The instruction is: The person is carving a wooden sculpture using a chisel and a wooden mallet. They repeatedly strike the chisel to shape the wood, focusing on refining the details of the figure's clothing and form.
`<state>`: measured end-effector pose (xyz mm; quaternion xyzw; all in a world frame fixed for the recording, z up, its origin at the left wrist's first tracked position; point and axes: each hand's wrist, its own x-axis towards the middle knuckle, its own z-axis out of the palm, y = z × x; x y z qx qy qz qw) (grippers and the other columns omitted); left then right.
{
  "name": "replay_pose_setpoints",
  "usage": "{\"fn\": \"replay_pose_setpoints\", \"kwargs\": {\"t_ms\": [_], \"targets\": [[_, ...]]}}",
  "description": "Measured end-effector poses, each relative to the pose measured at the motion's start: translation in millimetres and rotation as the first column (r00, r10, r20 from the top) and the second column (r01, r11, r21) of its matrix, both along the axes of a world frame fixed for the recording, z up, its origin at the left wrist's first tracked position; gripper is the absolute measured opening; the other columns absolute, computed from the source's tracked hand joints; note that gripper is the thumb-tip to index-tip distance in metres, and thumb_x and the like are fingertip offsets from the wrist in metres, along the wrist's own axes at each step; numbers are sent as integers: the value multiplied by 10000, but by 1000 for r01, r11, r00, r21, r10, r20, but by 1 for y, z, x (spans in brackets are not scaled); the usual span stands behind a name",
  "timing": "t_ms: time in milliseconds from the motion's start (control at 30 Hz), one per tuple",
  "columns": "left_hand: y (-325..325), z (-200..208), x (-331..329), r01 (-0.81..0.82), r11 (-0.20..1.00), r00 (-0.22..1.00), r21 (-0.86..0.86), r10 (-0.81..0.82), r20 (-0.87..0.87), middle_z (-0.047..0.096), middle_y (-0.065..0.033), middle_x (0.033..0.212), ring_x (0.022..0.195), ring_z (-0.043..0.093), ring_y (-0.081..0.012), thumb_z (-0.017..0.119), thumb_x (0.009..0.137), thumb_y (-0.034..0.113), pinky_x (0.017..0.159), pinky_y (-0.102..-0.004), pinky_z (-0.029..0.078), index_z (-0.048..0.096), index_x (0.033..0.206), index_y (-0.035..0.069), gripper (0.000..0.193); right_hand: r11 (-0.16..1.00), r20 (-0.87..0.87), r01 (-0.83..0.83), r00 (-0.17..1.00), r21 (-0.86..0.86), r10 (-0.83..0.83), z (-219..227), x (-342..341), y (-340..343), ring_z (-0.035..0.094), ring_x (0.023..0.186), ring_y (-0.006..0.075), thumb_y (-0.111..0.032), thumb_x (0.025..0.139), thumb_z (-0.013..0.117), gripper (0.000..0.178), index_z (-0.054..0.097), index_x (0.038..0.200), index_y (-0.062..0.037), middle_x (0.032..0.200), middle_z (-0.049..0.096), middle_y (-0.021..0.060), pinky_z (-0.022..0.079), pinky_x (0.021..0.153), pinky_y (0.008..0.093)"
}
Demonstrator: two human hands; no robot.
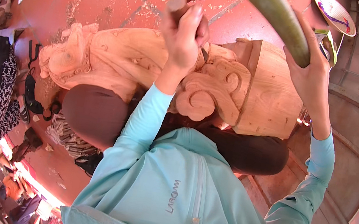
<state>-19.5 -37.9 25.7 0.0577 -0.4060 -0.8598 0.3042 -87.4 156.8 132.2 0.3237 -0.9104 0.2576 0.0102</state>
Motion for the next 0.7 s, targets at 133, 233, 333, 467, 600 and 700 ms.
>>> {"fn": "replay_pose_setpoints", "kwargs": {"t_ms": [133, 233, 333, 467, 600, 700], "targets": [[16, -23, 1, 15, 989, 996, -145, -1, 92, 392, 19, 519, 391, 297, -37, 513, 949, 183, 355, -217, 227, 581, 1032, 10, 203, 1000, 0, 10, 1000, 6, -10, 1, 9, 5, 607, 1072, 189, -23, 802, 681, 606, 465, 1362, -109, 1184, 630, 114, 473, 900, 313], [18, -31, -2, 120, 980, 988, -155, -104, 112, 433, 45, 592, 489, 352, -16, 567, 925, 131, 433, -200, 282, 575, 1017, 11, 151, 997, 18, 53, 999, -59, -52, 10, 14, 4, 612, 959, 128, -38, 818, 684, 550, 481, 1328, -62, 1049, 655, 70, 478, 856, 279], [20, -30, -4, 139, 969, 983, -206, -109, 150, 454, 53, 628, 552, 382, -12, 583, 916, 113, 491, -197, 316, 583, 1000, 4, 137, 987, 85, 107, 992, -117, -97, 16, 9, 8, 599, 903, 92, -43, 819, 690, 519, 492, 1298, -26, 982, 650, 49, 478, 829, 262], [27, -33, -10, 178, 951, 976, -253, -138, 169, 483, 50, 654, 588, 404, -25, 586, 907, 119, 523, -205, 343, 596, 1000, 3, 149, 975, 40, 168, 986, -144, -164, 5, 0, 8, 658, 840, 161, -83, 807, 677, 551, 483, 1323, -84, 989, 675, 115, 510, 753, 303], [25, -42, -14, 198, 935, 963, -293, -130, 236, 503, 44, 670, 602, 414, -36, 594, 893, 142, 545, -211, 357, 608, 990, 1, 172, 879, -276, -15, 947, 477, 165, 2, -9, 8, 610, 765, 358, 60, 711, 601, 746, 460, 1351, -295, 930, 645, 128, 507, 643, 411], [29, -35, -14, 209, 934, 960, -290, -139, 245, 499, 38, 665, 617, 414, -34, 596, 885, 147, 545, -213, 350, 613, 990, 1, 180, 988, -94, 14, 996, 151, 1, -7, -18, 12, 629, 829, 340, 22, 741, 638, 703, 470, 1352, -281, 1011, 647, 130, 517, 730, 378]]}}
